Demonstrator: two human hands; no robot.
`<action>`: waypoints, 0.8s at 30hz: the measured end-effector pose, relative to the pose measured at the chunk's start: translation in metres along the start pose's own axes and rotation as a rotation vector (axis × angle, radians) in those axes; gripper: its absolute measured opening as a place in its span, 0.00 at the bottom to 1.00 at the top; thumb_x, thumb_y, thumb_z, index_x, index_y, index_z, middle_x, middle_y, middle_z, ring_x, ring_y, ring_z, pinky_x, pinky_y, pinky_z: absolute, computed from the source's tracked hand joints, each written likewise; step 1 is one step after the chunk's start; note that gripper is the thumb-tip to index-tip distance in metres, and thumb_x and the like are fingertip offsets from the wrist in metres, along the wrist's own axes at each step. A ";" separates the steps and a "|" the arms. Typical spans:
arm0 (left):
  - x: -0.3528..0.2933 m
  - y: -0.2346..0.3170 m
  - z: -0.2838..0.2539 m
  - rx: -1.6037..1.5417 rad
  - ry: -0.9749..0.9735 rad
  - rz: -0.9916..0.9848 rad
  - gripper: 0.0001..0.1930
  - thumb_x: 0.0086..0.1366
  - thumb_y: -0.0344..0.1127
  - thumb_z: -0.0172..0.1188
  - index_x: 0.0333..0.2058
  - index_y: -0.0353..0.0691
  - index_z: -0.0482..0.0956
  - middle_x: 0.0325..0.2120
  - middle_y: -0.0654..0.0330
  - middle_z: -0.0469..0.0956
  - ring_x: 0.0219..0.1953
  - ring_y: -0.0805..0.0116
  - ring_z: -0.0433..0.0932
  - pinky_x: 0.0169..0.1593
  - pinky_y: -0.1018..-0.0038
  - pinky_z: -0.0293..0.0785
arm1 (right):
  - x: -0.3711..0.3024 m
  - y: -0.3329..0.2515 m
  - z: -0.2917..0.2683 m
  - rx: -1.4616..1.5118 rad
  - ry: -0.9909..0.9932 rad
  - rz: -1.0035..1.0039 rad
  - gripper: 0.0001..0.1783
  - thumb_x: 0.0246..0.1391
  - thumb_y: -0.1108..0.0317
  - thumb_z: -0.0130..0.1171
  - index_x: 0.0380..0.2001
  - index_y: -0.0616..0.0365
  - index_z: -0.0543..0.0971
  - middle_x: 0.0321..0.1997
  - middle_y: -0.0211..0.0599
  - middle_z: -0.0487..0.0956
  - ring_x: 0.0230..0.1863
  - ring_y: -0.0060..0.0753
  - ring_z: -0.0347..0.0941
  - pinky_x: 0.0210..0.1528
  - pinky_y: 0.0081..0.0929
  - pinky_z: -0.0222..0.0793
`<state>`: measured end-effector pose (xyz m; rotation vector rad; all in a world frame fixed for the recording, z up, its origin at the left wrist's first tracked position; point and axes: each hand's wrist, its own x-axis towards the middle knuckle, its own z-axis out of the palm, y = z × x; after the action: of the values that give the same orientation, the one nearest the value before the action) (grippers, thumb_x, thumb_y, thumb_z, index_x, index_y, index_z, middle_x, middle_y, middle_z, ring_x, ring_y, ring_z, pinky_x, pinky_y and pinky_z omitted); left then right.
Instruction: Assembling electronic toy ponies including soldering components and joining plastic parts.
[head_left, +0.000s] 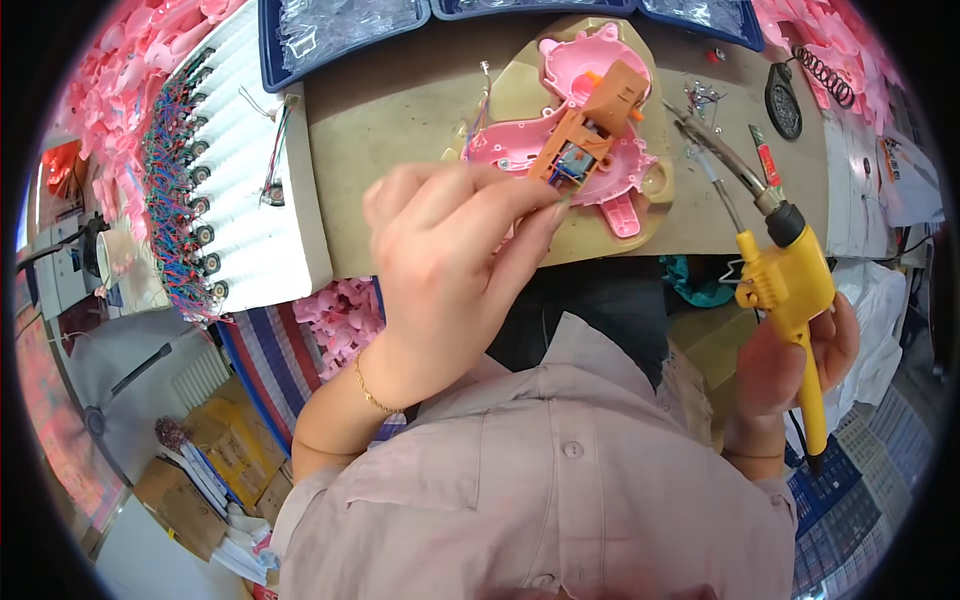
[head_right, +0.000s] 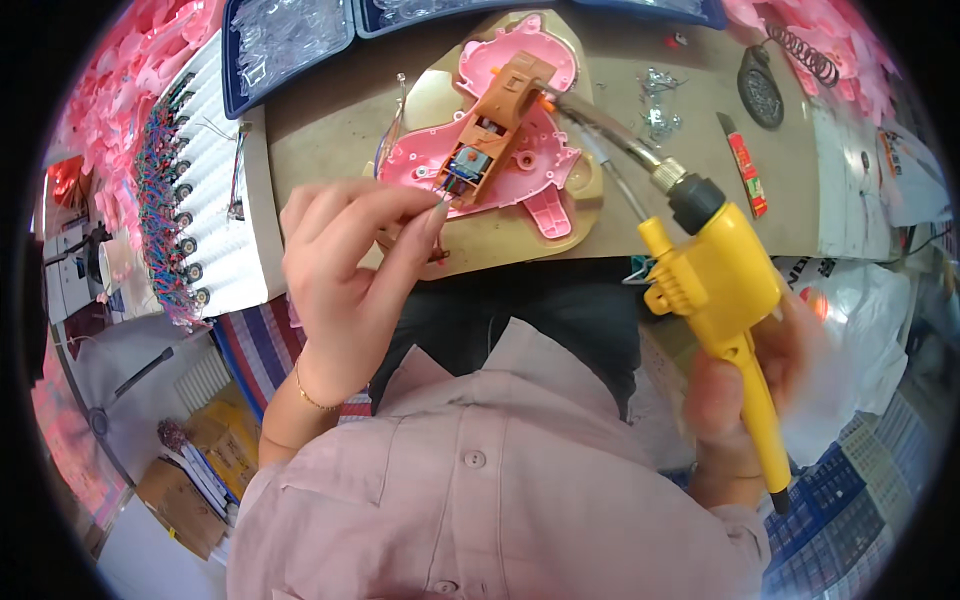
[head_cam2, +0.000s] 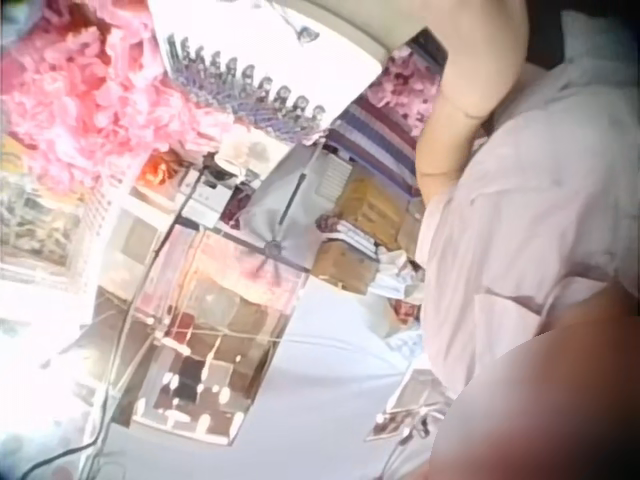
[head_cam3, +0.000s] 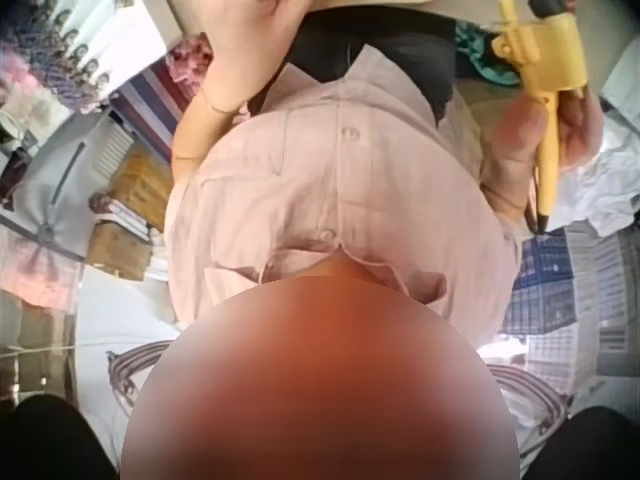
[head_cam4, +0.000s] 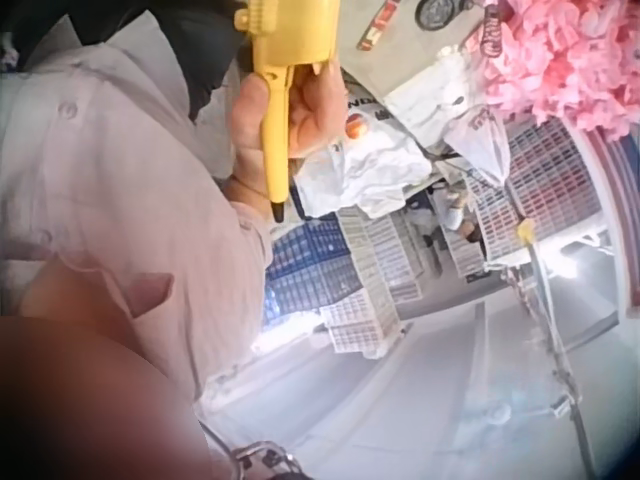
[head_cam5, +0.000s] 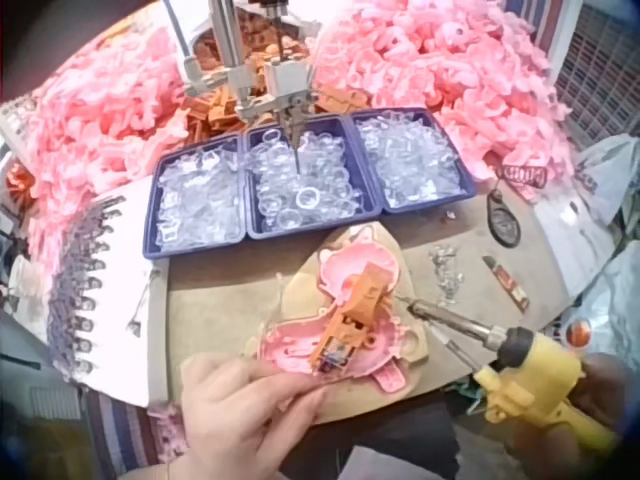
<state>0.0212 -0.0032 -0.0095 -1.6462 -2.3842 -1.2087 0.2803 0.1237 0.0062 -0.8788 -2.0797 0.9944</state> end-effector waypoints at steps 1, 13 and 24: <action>0.001 0.000 0.002 -0.002 -0.005 0.001 0.06 0.49 0.32 0.67 0.28 0.47 0.81 0.25 0.68 0.76 0.32 0.66 0.71 0.39 0.70 0.61 | -0.001 0.001 0.006 0.170 0.050 -0.032 0.36 0.53 0.49 0.61 0.57 0.59 0.62 0.54 0.48 0.71 0.56 0.43 0.70 0.60 0.40 0.65; 0.006 0.004 0.008 -0.044 -0.112 -0.102 0.05 0.46 0.31 0.66 0.24 0.46 0.81 0.24 0.68 0.73 0.31 0.66 0.68 0.39 0.70 0.60 | -0.015 0.015 0.008 0.544 -0.259 -0.135 0.38 0.52 0.47 0.62 0.59 0.49 0.58 0.59 0.55 0.67 0.58 0.46 0.67 0.60 0.43 0.64; 0.006 0.005 0.005 -0.059 -0.157 -0.129 0.03 0.49 0.27 0.65 0.25 0.39 0.80 0.24 0.64 0.74 0.32 0.68 0.67 0.36 0.74 0.62 | 0.013 0.017 0.035 0.409 -0.188 -0.486 0.35 0.51 0.60 0.45 0.60 0.72 0.60 0.45 0.54 0.76 0.23 0.20 0.69 0.21 0.13 0.59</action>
<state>0.0245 0.0056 -0.0072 -1.6865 -2.6095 -1.2220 0.2500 0.1287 -0.0212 -0.0675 -1.9920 1.1944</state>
